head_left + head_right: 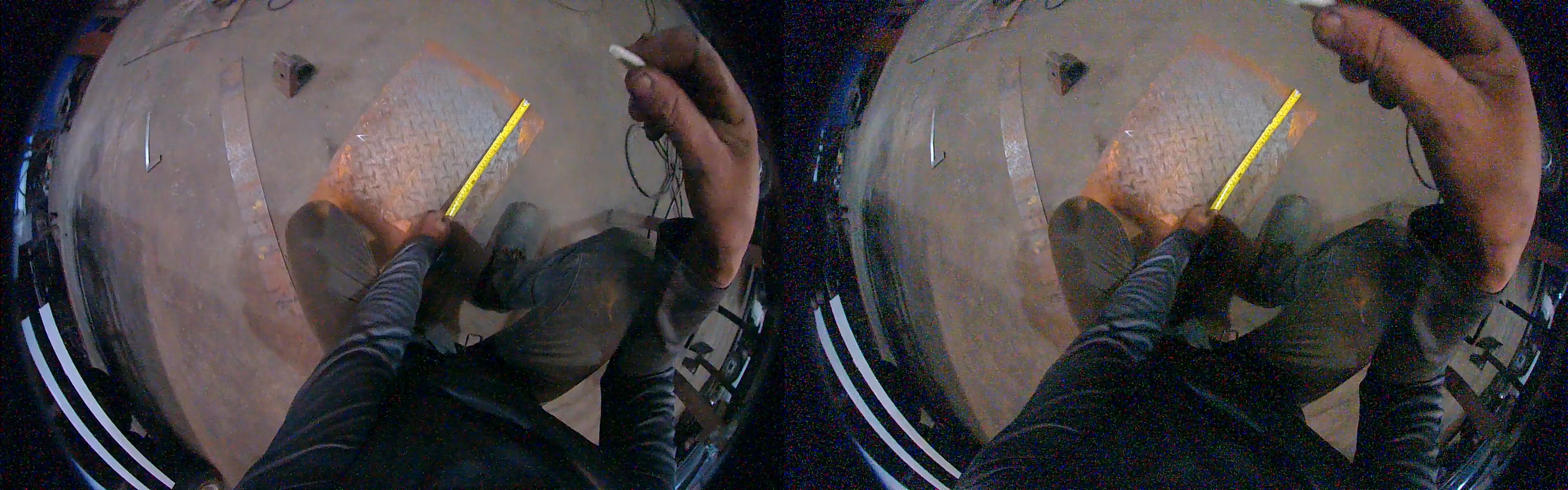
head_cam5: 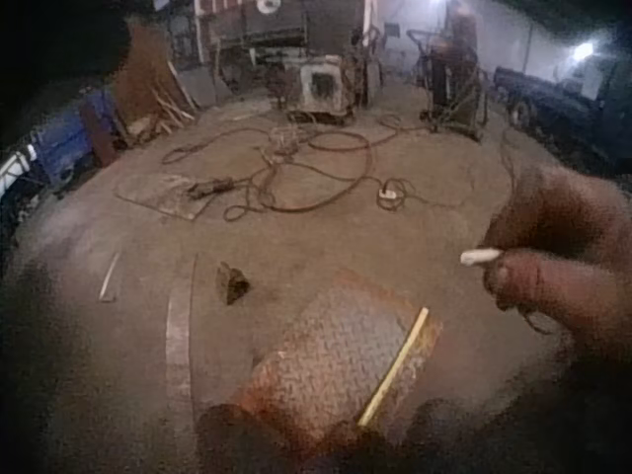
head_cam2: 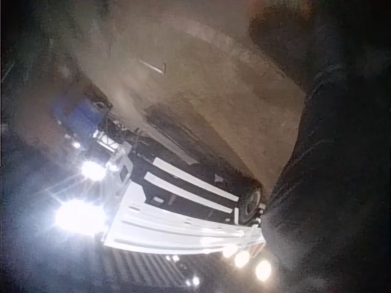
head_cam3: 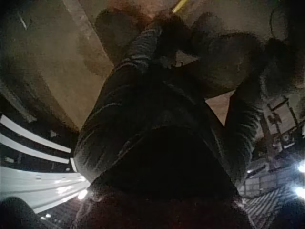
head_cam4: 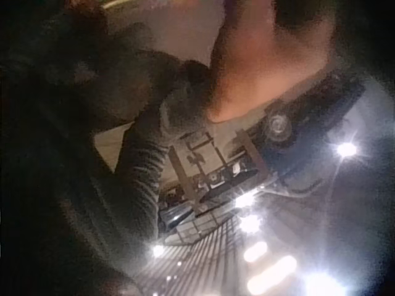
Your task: The person measures a diamond-plate metal sheet on the floor using a tape measure and marks it with a white marker. They then use a straight metal bar as a guide to draw a straight line across the sheet.
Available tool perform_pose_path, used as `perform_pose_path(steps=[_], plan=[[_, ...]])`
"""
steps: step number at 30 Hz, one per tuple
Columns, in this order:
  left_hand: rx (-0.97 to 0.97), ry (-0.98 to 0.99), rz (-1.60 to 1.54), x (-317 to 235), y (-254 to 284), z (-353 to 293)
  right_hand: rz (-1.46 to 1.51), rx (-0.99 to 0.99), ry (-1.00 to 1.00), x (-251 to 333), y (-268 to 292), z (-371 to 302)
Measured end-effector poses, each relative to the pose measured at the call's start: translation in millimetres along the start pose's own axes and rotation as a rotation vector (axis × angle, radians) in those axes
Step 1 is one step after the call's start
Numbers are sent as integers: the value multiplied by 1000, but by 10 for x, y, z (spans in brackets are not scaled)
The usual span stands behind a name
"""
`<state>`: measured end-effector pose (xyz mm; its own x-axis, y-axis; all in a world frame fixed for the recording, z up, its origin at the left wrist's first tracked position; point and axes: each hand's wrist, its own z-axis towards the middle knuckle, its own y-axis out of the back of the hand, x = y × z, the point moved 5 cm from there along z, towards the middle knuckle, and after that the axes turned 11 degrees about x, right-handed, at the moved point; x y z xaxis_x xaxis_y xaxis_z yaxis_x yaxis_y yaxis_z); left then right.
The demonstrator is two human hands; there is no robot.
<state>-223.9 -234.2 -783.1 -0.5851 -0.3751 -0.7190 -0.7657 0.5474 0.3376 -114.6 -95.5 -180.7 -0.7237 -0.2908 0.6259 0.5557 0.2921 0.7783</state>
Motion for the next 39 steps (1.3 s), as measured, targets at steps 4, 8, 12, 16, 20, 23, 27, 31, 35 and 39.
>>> perform_pose_path(steps=[4,8,12,16,20,23,27,31,35,39], plan=[[68,100,58,209,-142,156,-14,-71,7,6,50,4],[120,272,108,552,-254,277,31,-101,63,68,33,11],[206,272,37,166,-415,272,30,-187,47,146,71,-45],[126,349,138,432,-162,289,148,-248,106,246,179,38],[149,386,100,293,-70,71,253,-167,-1,-822,477,36],[117,432,38,393,-33,24,339,-131,-105,-1096,204,136],[165,580,-115,-19,110,-222,349,-32,-365,-1990,-575,52],[88,500,-35,-118,70,-175,448,212,-449,-3055,-1832,-184],[201,393,285,184,-158,-8,224,369,-337,-3299,-2707,-383],[164,279,484,333,-126,-38,132,508,-244,-3367,-3352,-574]])
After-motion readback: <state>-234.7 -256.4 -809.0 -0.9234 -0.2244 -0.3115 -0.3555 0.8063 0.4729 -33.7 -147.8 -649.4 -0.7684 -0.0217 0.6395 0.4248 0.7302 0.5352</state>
